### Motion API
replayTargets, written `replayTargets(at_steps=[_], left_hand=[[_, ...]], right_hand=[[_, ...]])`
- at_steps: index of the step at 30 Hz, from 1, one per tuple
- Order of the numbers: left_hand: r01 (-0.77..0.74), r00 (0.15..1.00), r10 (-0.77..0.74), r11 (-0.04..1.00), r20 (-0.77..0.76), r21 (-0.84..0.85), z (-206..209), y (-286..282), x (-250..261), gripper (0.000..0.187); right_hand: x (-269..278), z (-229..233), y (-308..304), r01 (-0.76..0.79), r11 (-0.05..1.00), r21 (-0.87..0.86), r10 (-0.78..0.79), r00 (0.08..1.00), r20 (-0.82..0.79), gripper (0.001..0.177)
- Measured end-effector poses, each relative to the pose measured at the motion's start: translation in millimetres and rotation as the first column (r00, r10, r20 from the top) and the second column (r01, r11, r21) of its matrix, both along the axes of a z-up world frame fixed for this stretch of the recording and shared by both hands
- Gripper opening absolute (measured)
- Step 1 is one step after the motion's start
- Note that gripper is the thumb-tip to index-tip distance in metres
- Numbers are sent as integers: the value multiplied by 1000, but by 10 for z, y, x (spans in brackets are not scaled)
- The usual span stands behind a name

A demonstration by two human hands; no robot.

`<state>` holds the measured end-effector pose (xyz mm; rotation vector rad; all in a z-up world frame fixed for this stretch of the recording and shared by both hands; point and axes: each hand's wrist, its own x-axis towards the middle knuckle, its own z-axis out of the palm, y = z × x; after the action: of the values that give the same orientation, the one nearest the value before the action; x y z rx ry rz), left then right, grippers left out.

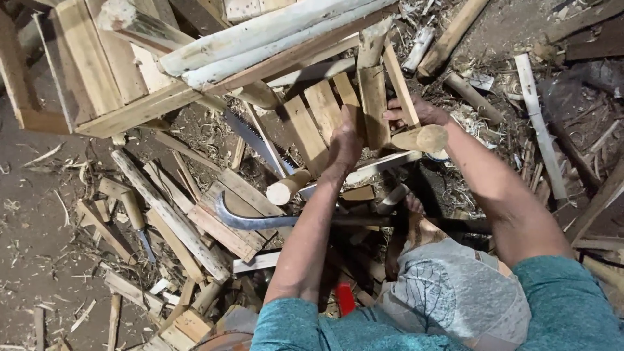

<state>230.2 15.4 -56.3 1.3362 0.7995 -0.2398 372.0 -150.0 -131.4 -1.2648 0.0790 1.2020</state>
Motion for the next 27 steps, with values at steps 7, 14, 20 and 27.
replayTargets(at_steps=[7, 14, 20, 27], left_hand=[[187, 933, -314, 841, 178, 507, -630, -52, 31, 27], [559, 815, -450, 445, -365, 700, -1002, -35, 149, 63], [470, 865, -354, 324, -356, 821, -1311, -109, 73, 63], [510, 850, -311, 276, -426, 815, -1241, -136, 43, 75]], right_hand=[[6, -84, -7, -103, 972, -210, 144, 970, 194, 63], [35, -44, -108, -291, 932, -216, 338, 913, 231, 54], [10, 186, -68, -241, 953, -182, 278, 936, 217, 48], [-14, 159, -49, -256, 958, -127, 281, 928, 246, 38]])
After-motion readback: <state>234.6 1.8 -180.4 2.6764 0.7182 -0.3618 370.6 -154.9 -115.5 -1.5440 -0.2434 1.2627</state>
